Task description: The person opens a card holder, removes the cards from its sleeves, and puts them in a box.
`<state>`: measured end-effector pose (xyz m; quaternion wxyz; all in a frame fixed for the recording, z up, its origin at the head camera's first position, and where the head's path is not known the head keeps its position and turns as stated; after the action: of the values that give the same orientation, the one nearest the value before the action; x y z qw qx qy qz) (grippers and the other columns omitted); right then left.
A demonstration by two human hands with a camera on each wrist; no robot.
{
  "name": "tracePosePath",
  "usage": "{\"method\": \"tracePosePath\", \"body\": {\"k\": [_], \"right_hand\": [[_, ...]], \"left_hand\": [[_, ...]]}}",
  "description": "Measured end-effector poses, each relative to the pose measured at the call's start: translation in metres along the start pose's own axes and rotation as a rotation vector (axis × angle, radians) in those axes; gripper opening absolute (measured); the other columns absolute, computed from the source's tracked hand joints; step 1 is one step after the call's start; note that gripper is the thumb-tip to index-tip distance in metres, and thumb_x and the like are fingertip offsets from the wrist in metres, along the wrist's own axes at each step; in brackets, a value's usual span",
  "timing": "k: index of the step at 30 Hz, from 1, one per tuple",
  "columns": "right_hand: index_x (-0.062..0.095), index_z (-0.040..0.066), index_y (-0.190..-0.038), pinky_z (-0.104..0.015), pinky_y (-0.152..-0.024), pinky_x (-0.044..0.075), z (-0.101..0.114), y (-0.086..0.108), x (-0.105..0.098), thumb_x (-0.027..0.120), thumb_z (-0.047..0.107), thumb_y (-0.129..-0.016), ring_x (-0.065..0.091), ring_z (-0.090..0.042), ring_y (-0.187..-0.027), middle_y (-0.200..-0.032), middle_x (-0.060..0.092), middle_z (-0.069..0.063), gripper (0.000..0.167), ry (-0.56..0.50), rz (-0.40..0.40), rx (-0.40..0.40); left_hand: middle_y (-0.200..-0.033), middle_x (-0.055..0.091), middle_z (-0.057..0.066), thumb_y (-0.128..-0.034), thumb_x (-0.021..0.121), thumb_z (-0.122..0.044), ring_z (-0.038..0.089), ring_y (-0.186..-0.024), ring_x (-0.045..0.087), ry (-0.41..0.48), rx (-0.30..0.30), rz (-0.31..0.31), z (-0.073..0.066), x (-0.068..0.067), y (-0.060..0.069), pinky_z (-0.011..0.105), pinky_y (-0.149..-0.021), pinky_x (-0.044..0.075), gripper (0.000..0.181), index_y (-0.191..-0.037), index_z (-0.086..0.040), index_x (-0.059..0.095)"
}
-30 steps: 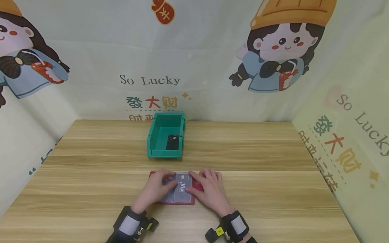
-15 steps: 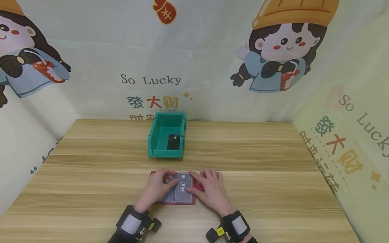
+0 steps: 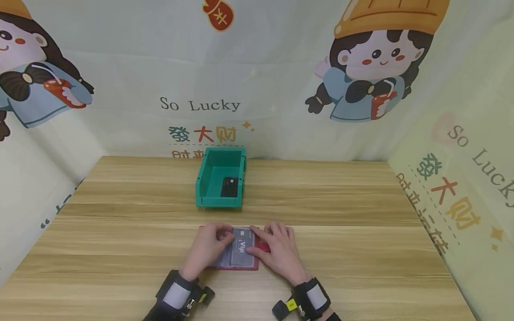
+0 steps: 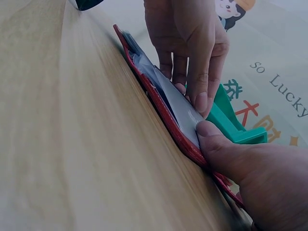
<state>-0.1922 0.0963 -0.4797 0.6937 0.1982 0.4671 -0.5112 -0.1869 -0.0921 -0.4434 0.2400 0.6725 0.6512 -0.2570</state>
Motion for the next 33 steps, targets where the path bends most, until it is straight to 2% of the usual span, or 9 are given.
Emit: {"method": "tracePosePath", "body": {"k": [5, 10, 13, 15, 22, 29, 33], "right_hand": [[0.07, 0.018, -0.139, -0.043, -0.09, 0.028, -0.001, 0.0, 0.0, 0.081, 0.039, -0.091, 0.045, -0.022, -0.102, -0.101, 0.048, 0.001, 0.054, -0.003, 0.001, -0.01], [0.07, 0.016, -0.139, -0.044, -0.09, 0.028, 0.0, 0.0, -0.001, 0.081, 0.039, -0.09, 0.045, -0.023, -0.101, -0.101, 0.047, 0.0, 0.054, -0.006, -0.004, -0.024], [0.07, 0.017, -0.139, -0.044, -0.089, 0.028, 0.0, 0.001, -0.001, 0.081, 0.038, -0.09, 0.044, -0.022, -0.101, -0.101, 0.047, 0.001, 0.055, -0.003, -0.004, -0.026], [0.069, 0.017, -0.14, -0.044, -0.089, 0.027, 0.0, 0.0, -0.001, 0.081, 0.038, -0.091, 0.043, -0.022, -0.101, -0.101, 0.046, 0.0, 0.054, -0.004, 0.003, -0.021], [0.069, 0.018, -0.14, -0.044, -0.09, 0.027, 0.0, -0.001, -0.001, 0.081, 0.039, -0.091, 0.044, -0.023, -0.104, -0.102, 0.046, 0.0, 0.054, -0.008, 0.032, 0.004], [0.069, 0.018, -0.14, -0.044, -0.09, 0.027, 0.0, 0.0, -0.002, 0.081, 0.038, -0.091, 0.043, -0.022, -0.103, -0.102, 0.046, 0.0, 0.054, -0.002, 0.039, 0.005], [0.069, 0.018, -0.14, -0.045, -0.09, 0.027, 0.0, 0.0, -0.001, 0.081, 0.039, -0.092, 0.043, -0.022, -0.104, -0.103, 0.047, 0.0, 0.054, -0.002, 0.041, 0.007]], "left_hand": [[-0.087, 0.077, 0.011, -0.0898, 0.077, -0.002, 0.018, -0.08, 0.07, -0.005, 0.029, -0.038, 0.003, -0.001, -0.002, 0.034, -0.073, 0.055, 0.013, -0.101, 0.003, 0.077], [-0.083, 0.074, 0.009, -0.0886, 0.076, 0.0, 0.012, -0.072, 0.062, 0.025, 0.038, -0.028, 0.006, -0.005, -0.004, 0.027, -0.065, 0.047, 0.013, -0.101, 0.003, 0.077], [-0.08, 0.07, 0.007, -0.0898, 0.074, 0.001, 0.01, -0.068, 0.054, 0.029, 0.021, -0.008, 0.009, -0.009, -0.006, 0.025, -0.062, 0.041, 0.015, -0.104, 0.003, 0.077], [-0.08, 0.067, 0.006, -0.091, 0.073, 0.001, 0.011, -0.067, 0.051, 0.026, -0.011, 0.009, 0.012, -0.012, -0.006, 0.025, -0.062, 0.039, 0.016, -0.106, 0.003, 0.077], [-0.082, 0.068, 0.008, -0.0925, 0.071, 0.0, 0.015, -0.072, 0.056, 0.021, -0.098, 0.037, 0.019, -0.024, -0.006, 0.028, -0.064, 0.042, 0.024, -0.116, 0.005, 0.073], [-0.075, 0.069, 0.005, -0.0878, 0.084, -0.01, 0.013, -0.069, 0.06, 0.083, -0.12, 0.083, 0.019, -0.024, -0.003, 0.028, -0.065, 0.046, 0.044, -0.125, 0.007, 0.067], [-0.072, 0.067, 0.004, -0.0861, 0.085, -0.009, 0.013, -0.067, 0.059, 0.101, -0.116, 0.085, 0.02, -0.023, -0.003, 0.028, -0.064, 0.044, 0.046, -0.125, 0.006, 0.066]]}}
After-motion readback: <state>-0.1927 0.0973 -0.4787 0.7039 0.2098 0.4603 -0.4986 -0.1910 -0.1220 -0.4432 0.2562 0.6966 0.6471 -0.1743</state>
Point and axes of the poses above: each hand's wrist, its own y-axis away from the middle knuckle, its own x-axis out of the palm, z = x × y, the point moved 5 cm from there along -y, towards the middle knuckle
